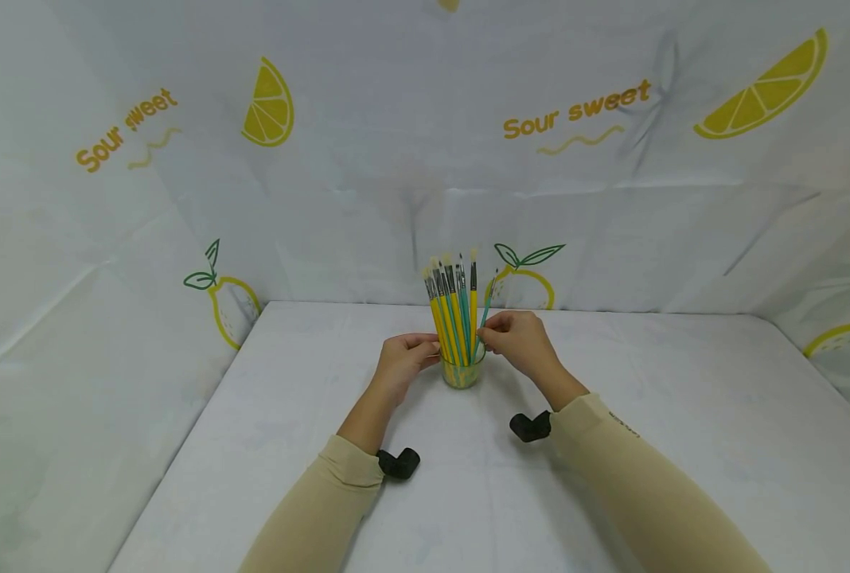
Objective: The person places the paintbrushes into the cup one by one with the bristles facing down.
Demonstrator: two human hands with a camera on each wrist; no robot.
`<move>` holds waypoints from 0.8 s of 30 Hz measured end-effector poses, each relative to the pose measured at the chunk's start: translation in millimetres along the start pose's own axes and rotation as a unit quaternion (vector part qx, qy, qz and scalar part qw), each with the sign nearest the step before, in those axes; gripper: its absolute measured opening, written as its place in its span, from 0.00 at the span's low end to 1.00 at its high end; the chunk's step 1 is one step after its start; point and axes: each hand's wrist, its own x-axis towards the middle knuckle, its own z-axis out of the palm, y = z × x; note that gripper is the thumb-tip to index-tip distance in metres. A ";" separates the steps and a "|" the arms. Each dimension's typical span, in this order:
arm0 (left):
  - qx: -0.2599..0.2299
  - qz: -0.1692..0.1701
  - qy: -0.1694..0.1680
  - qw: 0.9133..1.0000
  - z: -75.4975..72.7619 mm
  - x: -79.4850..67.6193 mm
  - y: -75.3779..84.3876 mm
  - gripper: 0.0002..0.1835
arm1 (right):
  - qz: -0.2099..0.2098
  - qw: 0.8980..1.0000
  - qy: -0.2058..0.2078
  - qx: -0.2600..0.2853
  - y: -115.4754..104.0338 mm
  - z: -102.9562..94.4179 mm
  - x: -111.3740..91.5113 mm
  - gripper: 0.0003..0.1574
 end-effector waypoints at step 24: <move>0.003 0.015 0.009 1.000 1.5 -0.1 -3.2 0.12 | 0.012 0.999 -0.012 0.046 10.1 -4.0 -3.1 0.23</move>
